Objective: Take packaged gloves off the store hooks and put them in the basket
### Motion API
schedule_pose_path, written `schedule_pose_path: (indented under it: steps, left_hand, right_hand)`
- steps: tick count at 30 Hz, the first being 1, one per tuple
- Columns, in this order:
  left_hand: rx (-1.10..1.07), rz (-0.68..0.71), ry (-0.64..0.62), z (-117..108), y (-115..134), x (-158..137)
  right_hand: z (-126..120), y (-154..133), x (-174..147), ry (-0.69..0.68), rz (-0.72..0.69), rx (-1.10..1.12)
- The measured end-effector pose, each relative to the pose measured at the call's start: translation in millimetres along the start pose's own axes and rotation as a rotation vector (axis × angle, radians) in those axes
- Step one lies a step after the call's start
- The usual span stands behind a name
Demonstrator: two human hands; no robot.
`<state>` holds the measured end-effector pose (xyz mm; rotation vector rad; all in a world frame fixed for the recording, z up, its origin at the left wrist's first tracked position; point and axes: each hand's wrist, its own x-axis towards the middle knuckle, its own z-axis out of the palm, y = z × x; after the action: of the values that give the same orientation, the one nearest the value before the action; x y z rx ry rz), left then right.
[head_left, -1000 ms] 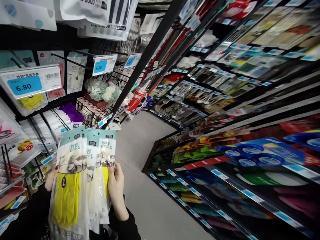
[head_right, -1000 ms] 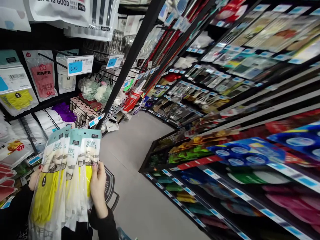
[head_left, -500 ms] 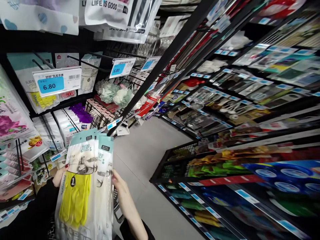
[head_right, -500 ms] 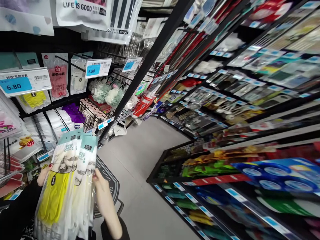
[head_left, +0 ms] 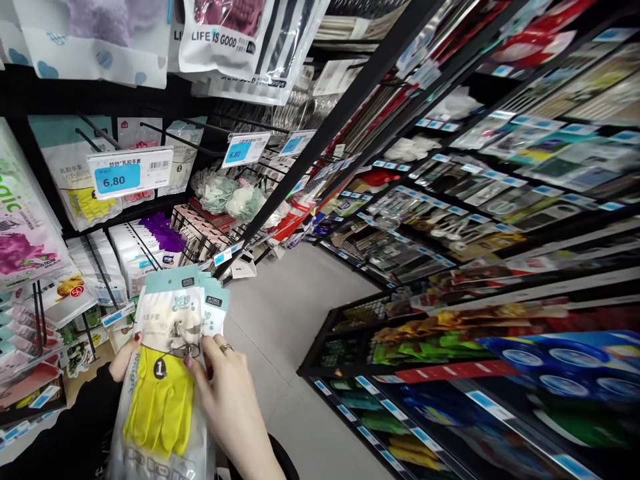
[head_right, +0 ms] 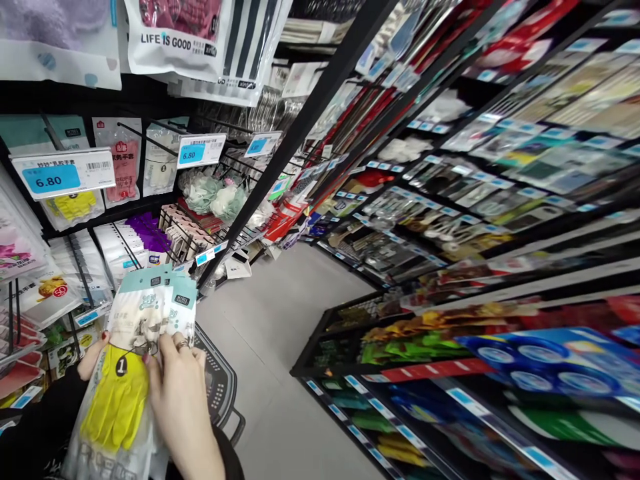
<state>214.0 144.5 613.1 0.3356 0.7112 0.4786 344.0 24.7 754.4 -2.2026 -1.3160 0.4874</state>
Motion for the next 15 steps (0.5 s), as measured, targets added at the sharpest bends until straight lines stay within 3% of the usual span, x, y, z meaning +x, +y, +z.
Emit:
schedule_pose_path:
  steps: [4,8,11,15]
  left_hand:
    - [-0.012,0.011,0.098,-9,2,1]
    - [0.004,-0.012,0.143,-13,5,2]
    - [0.027,0.020,0.196,-17,7,4]
    - [0.062,0.003,0.284,-21,8,5]
  right_hand:
    - [-15,28,2,0.066,0.001,0.600]
    - [-43,59,11,0.251,0.010,1.042]
    - [-60,79,13,0.344,0.020,1.099]
    - [-67,95,6,0.388,0.058,0.982]
